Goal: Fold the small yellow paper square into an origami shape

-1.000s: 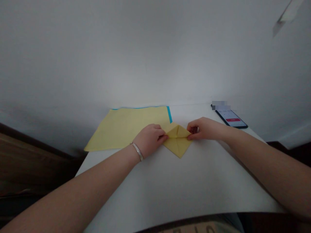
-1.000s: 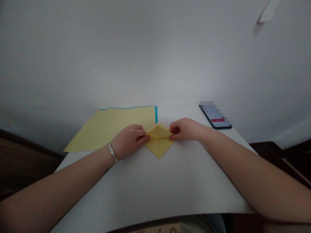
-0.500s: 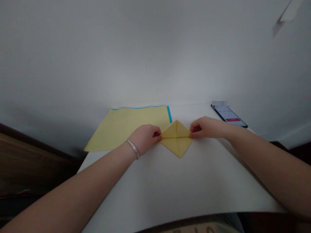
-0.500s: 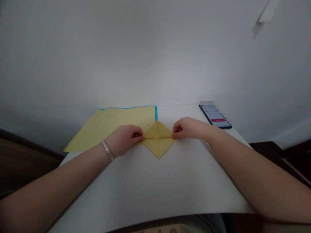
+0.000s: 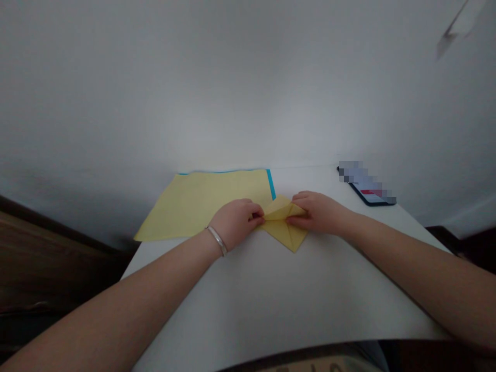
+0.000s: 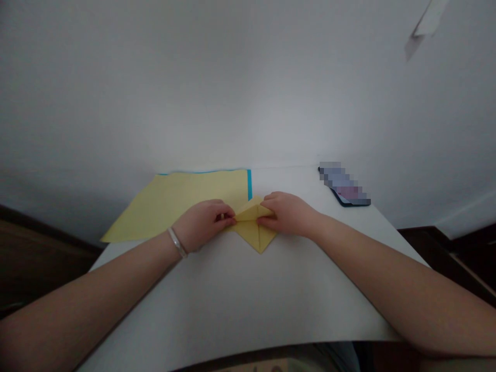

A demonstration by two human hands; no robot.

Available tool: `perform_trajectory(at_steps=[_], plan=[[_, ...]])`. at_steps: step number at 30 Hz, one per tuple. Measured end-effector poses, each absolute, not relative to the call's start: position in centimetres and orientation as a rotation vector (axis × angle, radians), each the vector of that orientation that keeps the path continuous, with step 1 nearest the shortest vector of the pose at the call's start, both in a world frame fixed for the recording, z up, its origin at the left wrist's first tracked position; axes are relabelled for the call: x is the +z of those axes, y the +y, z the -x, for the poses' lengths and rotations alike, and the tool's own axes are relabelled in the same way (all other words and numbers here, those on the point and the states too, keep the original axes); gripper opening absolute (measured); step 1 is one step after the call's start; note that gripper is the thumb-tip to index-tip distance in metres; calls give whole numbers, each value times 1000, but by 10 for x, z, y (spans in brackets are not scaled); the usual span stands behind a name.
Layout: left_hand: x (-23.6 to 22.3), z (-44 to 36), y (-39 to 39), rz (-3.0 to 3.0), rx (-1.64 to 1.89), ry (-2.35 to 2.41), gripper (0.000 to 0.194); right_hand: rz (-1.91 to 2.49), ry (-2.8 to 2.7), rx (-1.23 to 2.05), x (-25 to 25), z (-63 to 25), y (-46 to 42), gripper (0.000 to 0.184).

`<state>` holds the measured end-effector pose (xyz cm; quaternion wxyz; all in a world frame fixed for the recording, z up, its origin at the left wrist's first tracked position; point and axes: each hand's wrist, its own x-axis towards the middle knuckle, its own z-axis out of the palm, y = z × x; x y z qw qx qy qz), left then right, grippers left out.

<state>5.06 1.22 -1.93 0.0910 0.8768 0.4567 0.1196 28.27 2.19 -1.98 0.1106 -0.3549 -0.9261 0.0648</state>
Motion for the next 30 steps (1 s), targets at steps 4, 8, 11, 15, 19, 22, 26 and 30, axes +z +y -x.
perform_trajectory(at_steps=[4, 8, 11, 15, 19, 22, 26, 30], plan=[[-18, -53, 12, -2593, 345, 1336, 11, 1009, -2666, 310, -26, -284, 23, 16], [-15, -50, 12, -2547, 272, 1442, 15, 1209, -2551, 539, -30, -286, 25, 19], [-14, -49, 12, -2530, 219, 1492, 17, 1441, -2416, 712, -30, -286, 25, 26], [-14, -50, 12, -2536, 162, 1520, 19, 1575, -2318, 811, -28, -283, 25, 30], [-16, -52, 14, -2542, 106, 1507, 22, 1608, -2290, 789, -27, -281, 25, 33], [-19, -51, 16, -2545, 106, 1470, 22, 1603, -2270, 769, -28, -280, 25, 32], [-19, -49, 17, -2541, 134, 1463, 25, 1530, -2206, 806, -33, -282, 25, 31], [-17, -50, 17, -2548, 121, 1427, 29, 1405, -2128, 943, -37, -283, 23, 29]])
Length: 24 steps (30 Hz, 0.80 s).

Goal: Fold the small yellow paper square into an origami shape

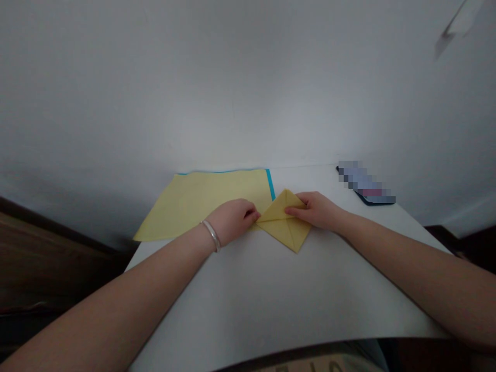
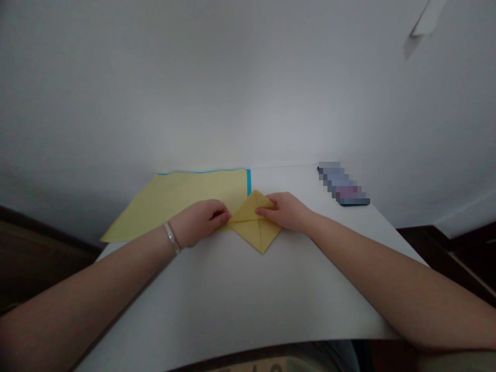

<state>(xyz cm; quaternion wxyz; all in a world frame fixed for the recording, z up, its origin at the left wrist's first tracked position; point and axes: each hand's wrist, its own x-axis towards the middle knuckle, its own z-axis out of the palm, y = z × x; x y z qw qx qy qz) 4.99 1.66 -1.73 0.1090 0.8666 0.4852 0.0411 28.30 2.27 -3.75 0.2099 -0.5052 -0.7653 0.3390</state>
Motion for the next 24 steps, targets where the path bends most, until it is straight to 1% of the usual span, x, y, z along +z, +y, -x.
perform_trajectory(at_steps=[4, 9, 15, 24], plan=[[-15, -50, 16, -2579, 100, 1383, 37, 1321, -2174, 948, -36, -283, 21, 28], [-10, -45, 15, -2482, 55, 1363, 29, 1407, -2280, 875, -32, -281, 22, 27], [-11, -44, 17, -2441, 31, 1374, 26, 1542, -2281, 806, -30, -280, 23, 30], [-14, -53, 11, -2523, -61, 1457, 25, 1666, -2323, 922, -26, -281, 26, 36]])
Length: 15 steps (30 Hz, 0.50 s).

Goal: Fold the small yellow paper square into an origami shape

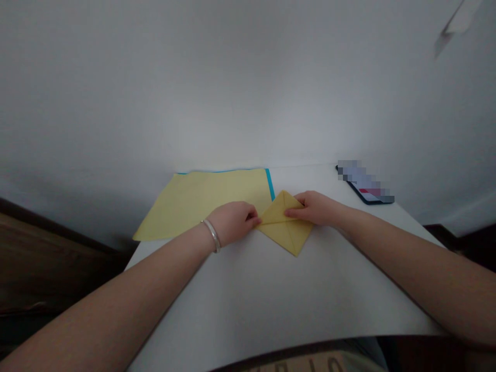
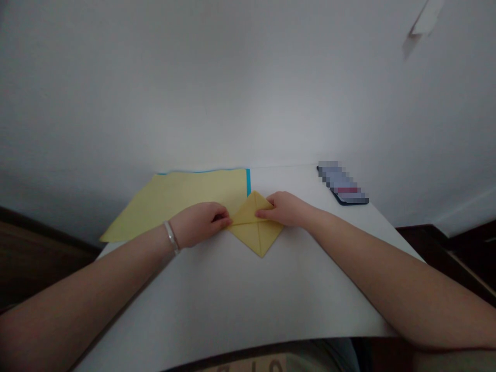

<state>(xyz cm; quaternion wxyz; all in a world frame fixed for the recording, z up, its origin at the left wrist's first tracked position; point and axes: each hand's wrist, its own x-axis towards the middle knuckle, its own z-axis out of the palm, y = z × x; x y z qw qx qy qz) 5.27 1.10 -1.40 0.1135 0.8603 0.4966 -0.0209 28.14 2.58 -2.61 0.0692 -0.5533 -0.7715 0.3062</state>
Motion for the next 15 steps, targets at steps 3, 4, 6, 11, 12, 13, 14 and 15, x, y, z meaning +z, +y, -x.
perform_trajectory(at_steps=[3, 4, 6, 11, 12, 13, 14, 15], plan=[[-15, -56, 9, -2593, -87, 1500, 28, 1654, -2299, 987, -27, -282, 27, 37], [-15, -56, 9, -2614, -92, 1509, 29, 1637, -2297, 1018, -27, -282, 27, 37], [-16, -56, 9, -2635, -103, 1516, 31, 1596, -2297, 1088, -28, -282, 28, 37], [-16, -55, 10, -2627, -101, 1482, 30, 1579, -2237, 1192, -30, -282, 27, 35], [-16, -54, 10, -2619, -99, 1477, 30, 1578, -2231, 1190, -30, -282, 27, 34], [-15, -54, 10, -2612, -96, 1472, 30, 1577, -2230, 1185, -30, -282, 27, 34], [-15, -54, 10, -2606, -93, 1468, 30, 1574, -2234, 1181, -30, -282, 27, 34], [-14, -54, 10, -2602, -90, 1465, 30, 1576, -2238, 1173, -29, -281, 27, 34]])
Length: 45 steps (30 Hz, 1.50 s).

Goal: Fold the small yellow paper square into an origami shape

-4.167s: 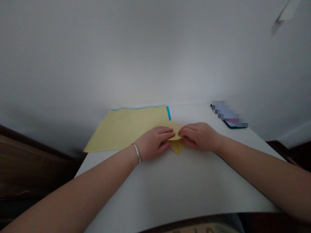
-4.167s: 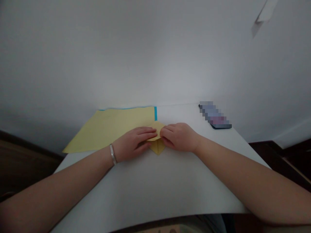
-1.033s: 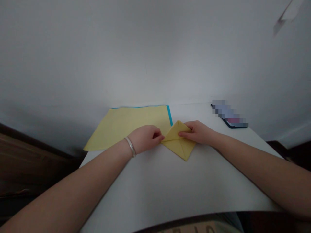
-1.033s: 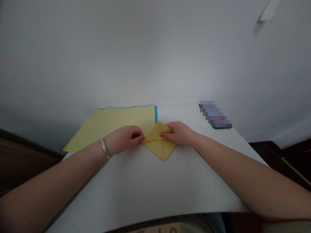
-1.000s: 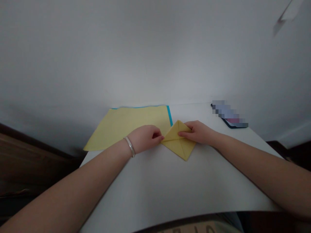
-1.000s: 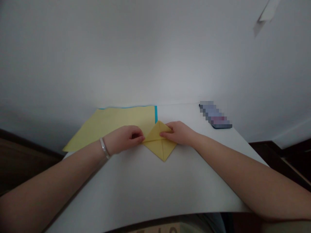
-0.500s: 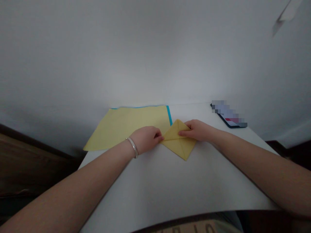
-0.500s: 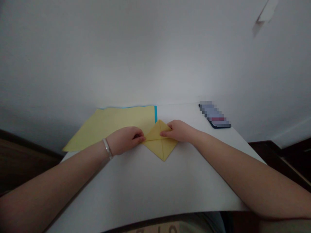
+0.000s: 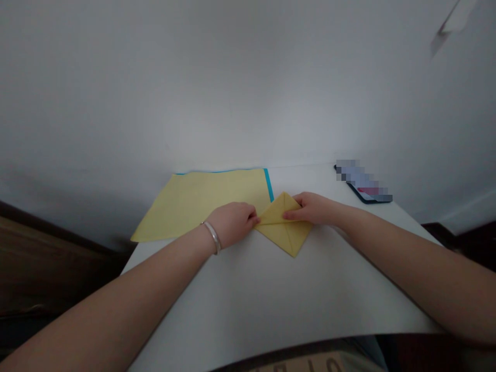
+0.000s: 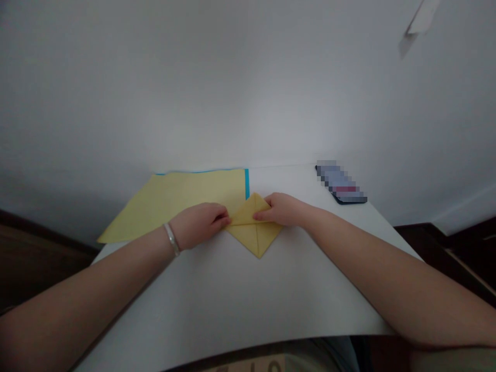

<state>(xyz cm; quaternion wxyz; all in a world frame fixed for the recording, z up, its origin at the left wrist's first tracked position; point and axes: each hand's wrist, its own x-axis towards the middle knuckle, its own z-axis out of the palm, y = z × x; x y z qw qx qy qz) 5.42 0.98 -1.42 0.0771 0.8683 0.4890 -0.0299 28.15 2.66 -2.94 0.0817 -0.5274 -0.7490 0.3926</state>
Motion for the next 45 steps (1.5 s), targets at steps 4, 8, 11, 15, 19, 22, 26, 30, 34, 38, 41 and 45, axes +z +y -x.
perform_trajectory(at_steps=[4, 8, 11, 15, 19, 22, 26, 30, 34, 38, 41, 45], plan=[[-14, -54, 10, -2593, -78, 1459, 29, 1624, -2296, 1043, -25, -280, 26, 34], [-16, -53, 13, -2573, -82, 1474, 31, 1682, -2370, 833, -21, -279, 25, 35], [-17, -52, 16, -2583, -90, 1480, 35, 1659, -2398, 729, -22, -279, 25, 34], [-17, -50, 18, -2575, -46, 1453, 37, 1629, -2409, 652, -24, -280, 25, 30], [-17, -49, 17, -2544, -9, 1451, 36, 1646, -2416, 564, -24, -279, 25, 31], [-17, -47, 17, -2517, 3, 1425, 30, 1637, -2416, 548, -24, -279, 25, 31], [-16, -45, 20, -2411, 33, 1366, 22, 1644, -2408, 566, -25, -280, 25, 30], [-17, -43, 23, -2356, 43, 1329, 18, 1646, -2422, 551, -24, -280, 24, 30], [-20, -42, 27, -2338, 58, 1269, 15, 1647, -2424, 561, -23, -279, 23, 29], [-19, -40, 28, -2309, 52, 1245, 17, 1639, -2423, 572, -24, -279, 24, 28], [-17, -41, 27, -2311, 26, 1263, 21, 1642, -2413, 603, -25, -280, 24, 28], [-14, -44, 24, -2349, 83, 1328, 25, 1649, -2357, 689, -27, -281, 25, 29]])
